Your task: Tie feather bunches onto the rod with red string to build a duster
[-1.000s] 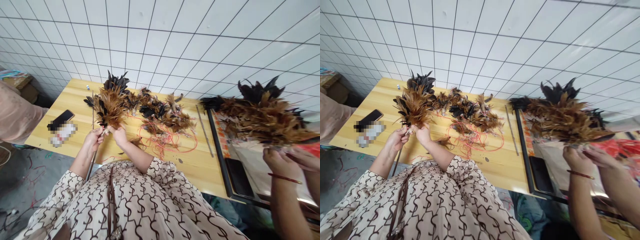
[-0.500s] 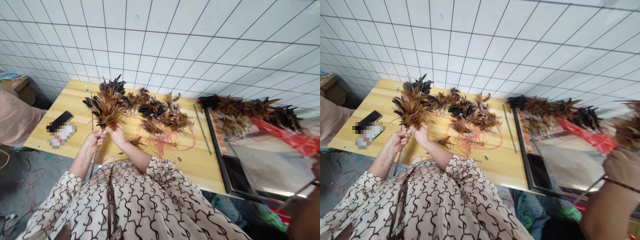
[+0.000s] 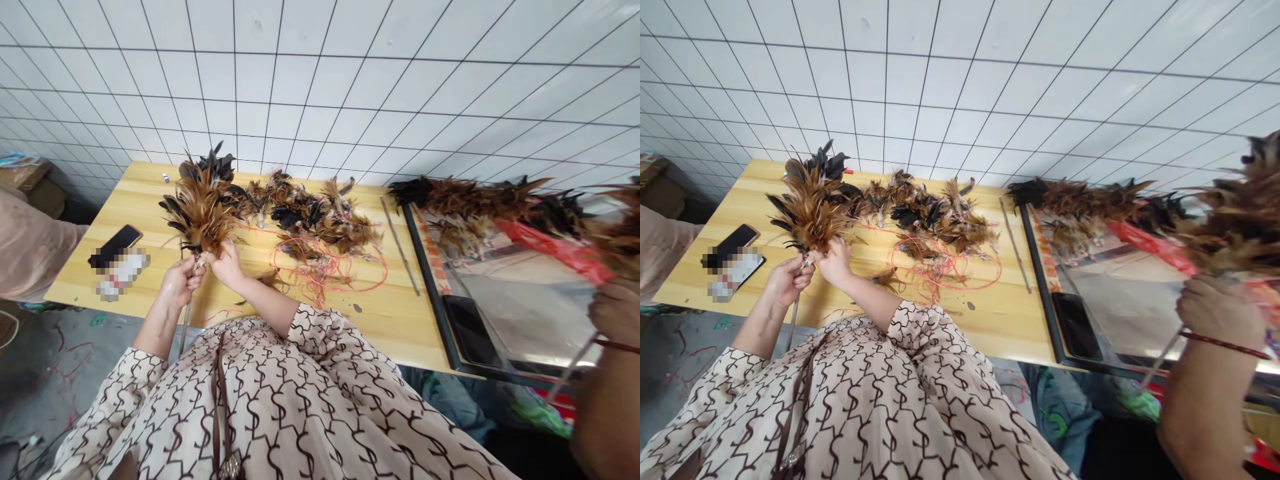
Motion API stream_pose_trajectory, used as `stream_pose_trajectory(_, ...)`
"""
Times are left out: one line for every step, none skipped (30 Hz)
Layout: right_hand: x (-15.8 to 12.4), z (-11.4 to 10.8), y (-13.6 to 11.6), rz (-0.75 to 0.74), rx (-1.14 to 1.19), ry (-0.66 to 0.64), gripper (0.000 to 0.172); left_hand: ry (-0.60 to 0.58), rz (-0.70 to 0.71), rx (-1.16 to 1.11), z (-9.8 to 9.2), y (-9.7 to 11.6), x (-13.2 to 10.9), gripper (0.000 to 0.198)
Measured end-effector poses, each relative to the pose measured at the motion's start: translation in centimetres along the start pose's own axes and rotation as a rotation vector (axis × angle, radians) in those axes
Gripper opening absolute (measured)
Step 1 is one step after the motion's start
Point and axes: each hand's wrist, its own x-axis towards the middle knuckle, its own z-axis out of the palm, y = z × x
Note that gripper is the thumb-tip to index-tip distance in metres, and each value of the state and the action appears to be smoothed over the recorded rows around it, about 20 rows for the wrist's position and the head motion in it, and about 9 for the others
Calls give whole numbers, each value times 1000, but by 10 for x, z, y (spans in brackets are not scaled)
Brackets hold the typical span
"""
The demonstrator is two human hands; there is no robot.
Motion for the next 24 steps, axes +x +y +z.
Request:
stream_pose_trajectory(0, -1, -2, 9, -17, -1, 5, -4, 12, 12, 0, -1, 0, 20)
stream_pose_trajectory(0, -2, -4, 20, -26, -1, 7, -11, 21, 22, -1, -1, 0, 19)
stream_pose_trajectory(0, -3, -5, 26, -29, 1, 8, -20, 29, 31, -1, -1, 0, 19)
stream_pose_trajectory(0, -4, -6, 22, -27, 1, 9, -32, 36, 39, -1, -1, 0, 19)
stream_pose_trajectory(0, -5, -7, 12, -23, -1, 9, -45, 42, 46, -1, -1, 0, 19)
stream_pose_trajectory(0, -6, -7, 1, -16, -2, 9, -56, 45, 53, -2, -2, 0, 19)
stream_pose_trajectory(0, -6, -7, -11, -8, -3, 10, -67, 45, 60, -2, -2, 0, 19)
stream_pose_trajectory(0, -6, -7, -22, 1, -3, 10, -77, 41, 68, -3, -2, 0, 20)
stream_pose_trajectory(0, -6, -7, -31, 9, -2, 10, -86, 34, 75, -4, -2, 1, 20)
stream_pose_trajectory(0, -6, -7, -37, 17, 0, 10, -94, 25, 79, -5, -2, 1, 20)
stream_pose_trajectory(0, -6, -8, -40, 25, 3, 9, -100, 17, 81, -6, -2, 2, 21)
stream_pose_trajectory(0, -6, -9, -37, 30, 3, 8, -105, 8, 78, -6, -2, 3, 22)
stream_pose_trajectory(0, -7, -11, -29, 33, 4, 7, -105, 0, 72, -7, -2, 4, 23)
stream_pose_trajectory(0, -7, -13, -17, 34, 1, 6, -101, -9, 64, -8, -2, 4, 25)
stream_pose_trajectory(0, -8, -14, -4, 36, -5, 5, -93, -16, 55, -8, -1, 4, 26)
stream_pose_trajectory(1, -10, -16, 8, 40, -9, 5, -82, -23, 45, -8, 0, 4, 26)
stream_pose_trajectory(1, -13, -17, 17, 49, -11, 7, -71, -27, 33, -8, 2, 4, 26)
stream_pose_trajectory(1, -16, -17, 24, 68, -9, 9, -62, -28, 18, -8, 4, 4, 26)
stream_pose_trajectory(1, -19, -16, 32, 97, -4, 12, -57, -27, 0, -9, 6, 3, 26)
stream_pose_trajectory(1, -22, -14, 45, 132, 1, 17, -57, -25, -20, -10, 9, 3, 26)
stream_pose_trajectory(1, -25, -11, 64, 174, 6, 24, -60, -25, -40, -11, 11, 2, 26)
stream_pose_trajectory(1, -26, -7, 88, 223, -1, 30, -67, -27, -59, -12, 13, 1, 26)
stream_pose_trajectory(1, -26, -4, 115, 280, -27, 37, -75, -29, -76, -13, 15, 1, 27)
stream_pose_trajectory(0, -25, -1, 147, 343, -69, 41, -83, -32, -89, -15, 16, 1, 27)
